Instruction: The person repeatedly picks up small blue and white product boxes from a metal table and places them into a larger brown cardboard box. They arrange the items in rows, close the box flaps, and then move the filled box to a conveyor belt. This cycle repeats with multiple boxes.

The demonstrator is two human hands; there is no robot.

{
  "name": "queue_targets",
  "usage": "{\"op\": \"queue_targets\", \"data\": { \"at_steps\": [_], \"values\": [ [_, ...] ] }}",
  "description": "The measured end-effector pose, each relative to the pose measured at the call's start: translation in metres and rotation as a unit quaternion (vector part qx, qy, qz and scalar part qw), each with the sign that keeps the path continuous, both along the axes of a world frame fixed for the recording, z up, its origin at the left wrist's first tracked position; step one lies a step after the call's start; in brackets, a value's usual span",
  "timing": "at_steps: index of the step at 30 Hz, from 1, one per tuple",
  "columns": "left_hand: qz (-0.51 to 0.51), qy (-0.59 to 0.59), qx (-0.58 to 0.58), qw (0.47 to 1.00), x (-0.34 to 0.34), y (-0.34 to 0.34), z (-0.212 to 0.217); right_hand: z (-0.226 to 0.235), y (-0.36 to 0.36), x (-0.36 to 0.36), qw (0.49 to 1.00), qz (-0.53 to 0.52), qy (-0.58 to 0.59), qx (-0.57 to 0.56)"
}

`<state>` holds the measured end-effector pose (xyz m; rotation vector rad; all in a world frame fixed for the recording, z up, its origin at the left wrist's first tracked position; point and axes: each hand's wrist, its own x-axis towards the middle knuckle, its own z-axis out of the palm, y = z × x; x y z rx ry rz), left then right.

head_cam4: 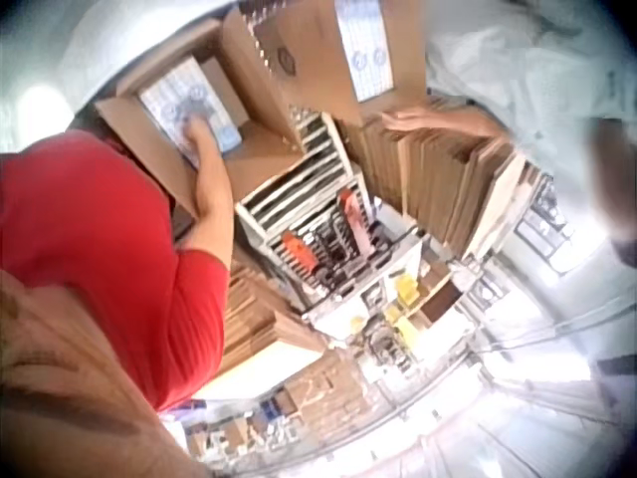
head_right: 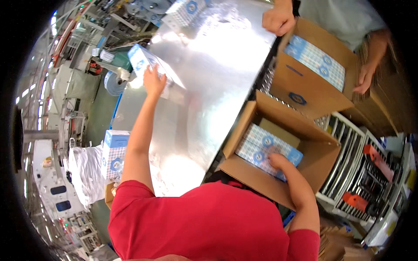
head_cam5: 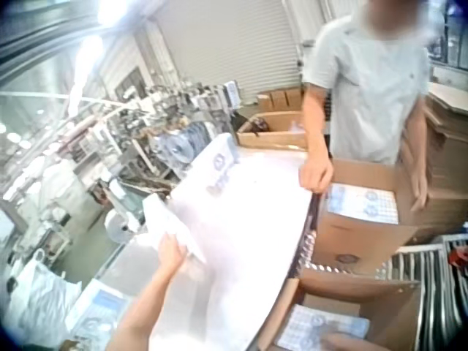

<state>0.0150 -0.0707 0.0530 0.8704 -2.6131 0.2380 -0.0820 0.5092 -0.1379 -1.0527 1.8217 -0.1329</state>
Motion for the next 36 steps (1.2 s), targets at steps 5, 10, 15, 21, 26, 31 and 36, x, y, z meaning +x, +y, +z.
{"op": "queue_targets", "data": {
  "at_steps": [5, 10, 15, 21, 26, 31, 36],
  "values": [
    [0.299, 0.053, 0.291, 0.907, 0.023, -0.110, 0.037, 0.076, -0.034, -0.021, 0.985, -0.080, 0.053, -0.147],
    [0.196, 0.000, 0.309, 0.931, 0.002, -0.084, 0.028, 0.191, -0.139, -0.017, 0.939, -0.138, 0.030, -0.313],
    [-0.122, -0.135, 0.306, 0.935, 0.055, 0.020, 0.041, 0.254, -0.258, -0.012, 0.846, 0.022, 0.277, -0.455],
    [-0.266, -0.162, 0.376, 0.873, 0.125, 0.113, 0.074, 0.255, -0.316, -0.003, 0.853, 0.212, 0.314, -0.359],
    [-0.143, -0.127, 0.535, 0.823, 0.120, 0.098, 0.048, 0.253, -0.318, -0.003, 0.855, 0.215, 0.291, -0.370],
    [-0.144, -0.152, 0.451, 0.867, 0.060, 0.048, 0.005, 0.252, -0.315, -0.007, 0.859, 0.214, 0.310, -0.347],
    [-0.019, -0.012, 0.150, 0.988, -0.015, -0.052, 0.043, 0.252, -0.319, -0.002, 0.860, 0.216, 0.304, -0.347]
  ]
}}
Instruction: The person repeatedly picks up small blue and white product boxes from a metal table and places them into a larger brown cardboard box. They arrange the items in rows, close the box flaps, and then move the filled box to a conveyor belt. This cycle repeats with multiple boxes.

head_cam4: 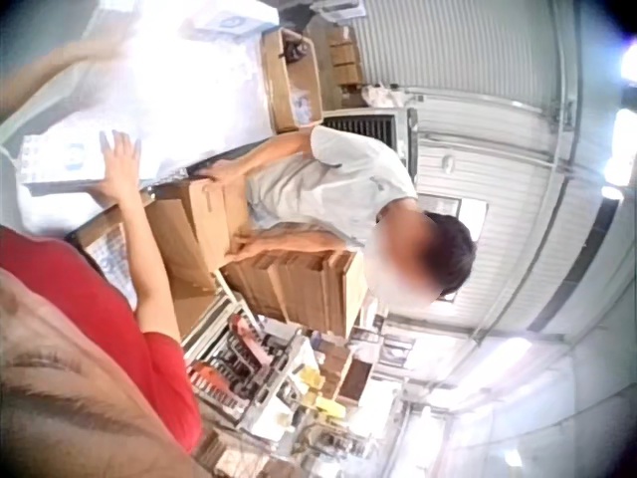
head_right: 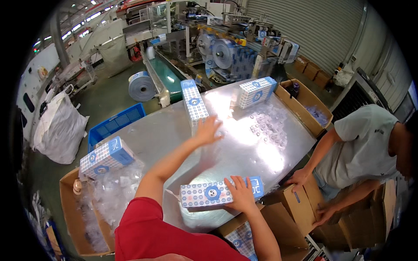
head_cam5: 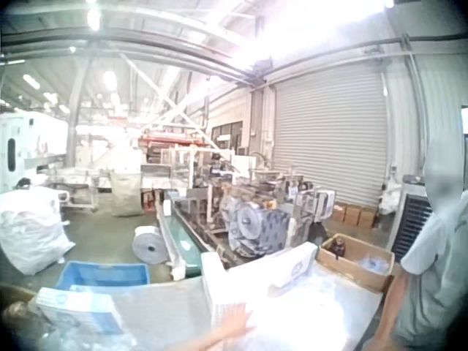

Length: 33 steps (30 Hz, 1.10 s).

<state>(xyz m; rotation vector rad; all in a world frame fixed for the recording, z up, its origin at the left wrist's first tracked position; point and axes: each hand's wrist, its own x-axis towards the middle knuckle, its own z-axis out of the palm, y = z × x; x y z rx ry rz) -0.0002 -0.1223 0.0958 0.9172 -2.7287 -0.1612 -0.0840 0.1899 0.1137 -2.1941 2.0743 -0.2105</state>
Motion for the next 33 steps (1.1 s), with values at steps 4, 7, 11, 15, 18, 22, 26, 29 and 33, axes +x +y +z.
{"op": "queue_targets", "data": {
  "at_steps": [4, 7, 11, 15, 18, 22, 26, 29, 33],
  "values": [
    [0.155, 0.081, -0.062, 0.983, -0.026, -0.061, 0.035, 0.001, 0.004, -0.002, 1.000, -0.005, 0.001, -0.006],
    [0.167, -0.047, 0.071, 0.982, -0.008, -0.056, 0.008, 0.000, 0.005, -0.002, 1.000, -0.016, 0.000, -0.008],
    [0.023, -0.079, 0.048, 0.995, 0.035, -0.012, -0.003, 0.000, 0.006, 0.005, 1.000, -0.012, -0.010, -0.004],
    [-0.267, -0.001, 0.041, 0.963, 0.099, 0.060, -0.003, 0.000, 0.008, -0.001, 1.000, 0.010, 0.016, -0.025],
    [-0.330, -0.030, 0.119, 0.936, 0.140, 0.102, 0.032, 0.017, 0.004, 0.003, 0.996, 0.059, 0.040, 0.049],
    [-0.275, 0.008, 0.054, 0.960, 0.127, 0.107, 0.024, 0.003, 0.013, 0.007, 0.994, 0.102, 0.032, -0.023],
    [-0.224, 0.027, 0.026, 0.974, 0.072, 0.143, 0.048, 0.022, 0.043, 0.040, 0.992, 0.121, 0.026, -0.041],
    [-0.136, -0.151, -0.011, 0.979, 0.040, 0.162, 0.013, 0.057, 0.117, 0.043, 0.985, 0.108, 0.052, -0.127],
    [-0.221, -0.035, 0.054, 0.973, 0.037, 0.150, 0.010, 0.096, 0.265, 0.007, 0.955, -0.172, -0.127, -0.205]
  ]
}}
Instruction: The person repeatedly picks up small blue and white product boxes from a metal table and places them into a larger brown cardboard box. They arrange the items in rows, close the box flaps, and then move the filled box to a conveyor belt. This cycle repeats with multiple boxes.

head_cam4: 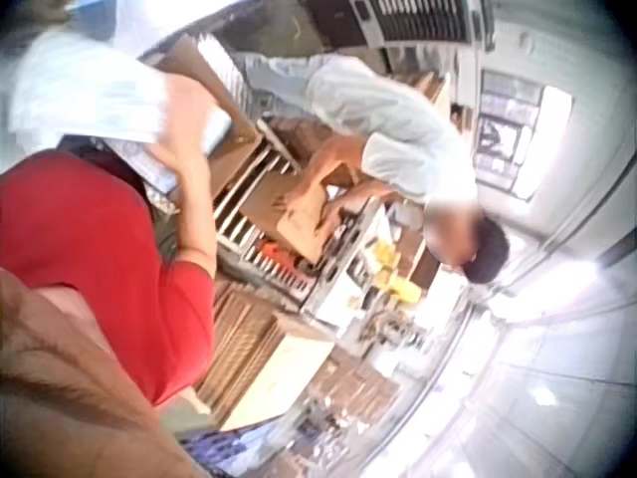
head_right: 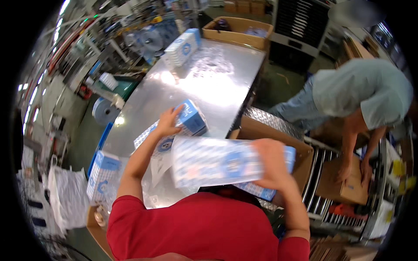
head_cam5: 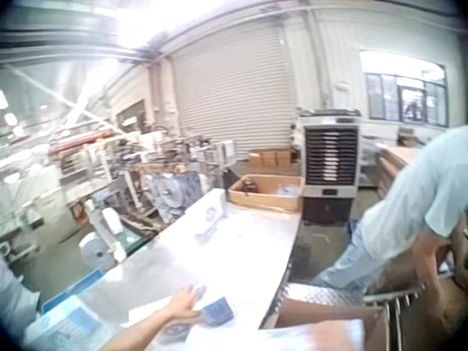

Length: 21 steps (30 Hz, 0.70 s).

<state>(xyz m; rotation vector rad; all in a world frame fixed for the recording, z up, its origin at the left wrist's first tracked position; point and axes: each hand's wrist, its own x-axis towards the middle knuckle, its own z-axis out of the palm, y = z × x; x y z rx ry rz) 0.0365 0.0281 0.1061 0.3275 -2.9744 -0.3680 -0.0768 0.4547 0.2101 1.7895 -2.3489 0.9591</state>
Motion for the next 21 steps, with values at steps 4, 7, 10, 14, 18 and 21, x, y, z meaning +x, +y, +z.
{"op": "queue_targets", "data": {
  "at_steps": [4, 7, 10, 14, 18, 21],
  "values": [
    [-0.180, 0.139, -0.079, 0.970, 0.007, 0.052, 0.043, -0.057, 0.196, 0.017, 0.774, -0.258, -0.492, -0.304],
    [-0.289, 0.199, -0.020, 0.936, -0.004, 0.095, 0.087, -0.116, 0.260, 0.039, 0.517, -0.250, -0.622, -0.532],
    [-0.371, 0.232, 0.154, 0.886, -0.052, 0.156, 0.093, -0.143, 0.250, 0.041, 0.479, -0.427, -0.497, -0.584],
    [-0.522, 0.004, 0.111, 0.845, -0.097, 0.271, 0.057, -0.133, 0.233, 0.035, 0.524, -0.383, -0.476, -0.593],
    [-0.511, -0.339, 0.118, 0.781, -0.102, 0.322, -0.057, -0.106, 0.222, 0.044, 0.531, -0.334, -0.572, -0.529],
    [-0.431, -0.363, 0.080, 0.822, -0.078, 0.293, -0.125, -0.069, 0.181, 0.049, 0.770, -0.300, -0.497, -0.266]
  ]
}}
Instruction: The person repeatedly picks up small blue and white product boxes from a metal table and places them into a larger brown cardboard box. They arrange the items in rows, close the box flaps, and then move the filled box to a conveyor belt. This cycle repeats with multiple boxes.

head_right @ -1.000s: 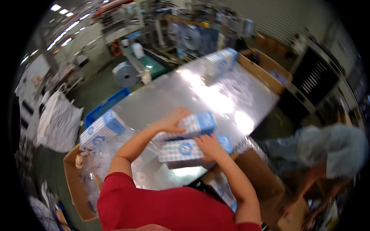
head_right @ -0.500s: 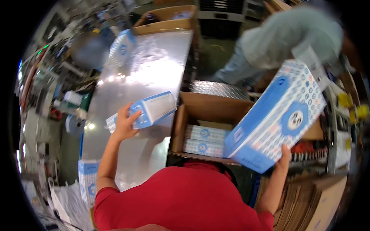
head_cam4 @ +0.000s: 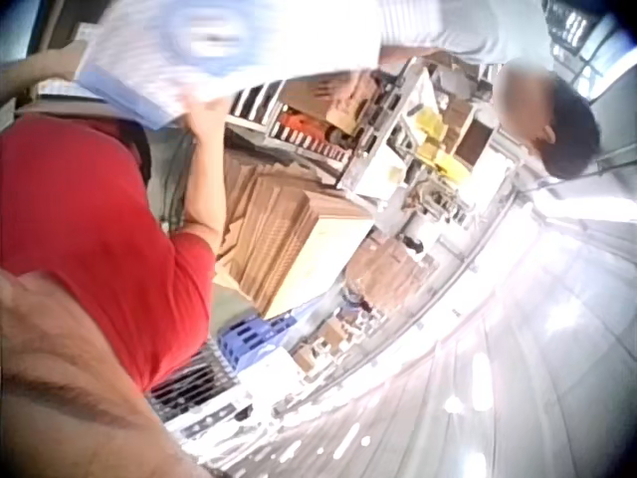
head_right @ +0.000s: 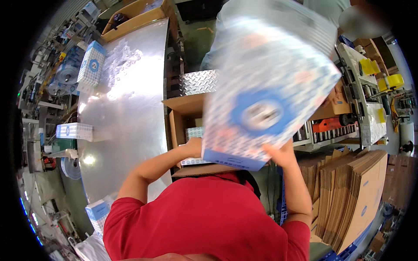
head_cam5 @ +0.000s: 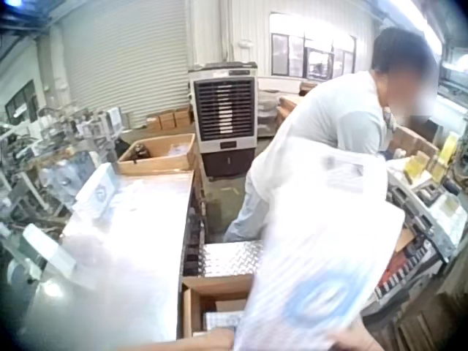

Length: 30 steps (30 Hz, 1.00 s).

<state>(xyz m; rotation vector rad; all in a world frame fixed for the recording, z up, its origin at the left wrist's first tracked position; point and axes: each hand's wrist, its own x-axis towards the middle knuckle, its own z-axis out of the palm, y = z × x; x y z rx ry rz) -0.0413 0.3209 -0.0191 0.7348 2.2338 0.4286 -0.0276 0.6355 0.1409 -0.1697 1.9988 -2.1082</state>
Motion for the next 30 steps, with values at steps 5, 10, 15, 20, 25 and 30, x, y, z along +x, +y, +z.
{"op": "queue_targets", "data": {
  "at_steps": [5, 10, 15, 20, 25, 30],
  "values": [
    [0.020, 0.452, 0.152, 0.878, 0.042, -0.029, -0.020, -0.024, -0.083, -0.052, 0.673, 0.186, 0.455, 0.553],
    [0.078, 0.215, 0.115, 0.967, 0.043, -0.019, -0.018, -0.193, -0.123, -0.103, 0.626, 0.269, 0.313, 0.661],
    [0.108, 0.190, 0.104, 0.970, 0.045, -0.020, -0.022, -0.260, -0.137, -0.130, 0.633, 0.337, 0.256, 0.648],
    [0.111, 0.206, 0.099, 0.967, 0.041, -0.023, -0.015, -0.305, -0.157, -0.144, 0.604, 0.374, 0.215, 0.670],
    [0.114, 0.323, 0.165, 0.925, 0.032, -0.044, -0.003, -0.286, -0.160, -0.148, 0.622, 0.427, 0.174, 0.633],
    [0.372, 0.571, -0.100, 0.725, 0.001, -0.229, 0.080, -0.172, -0.182, -0.114, 0.620, 0.477, 0.205, 0.589]
  ]
}}
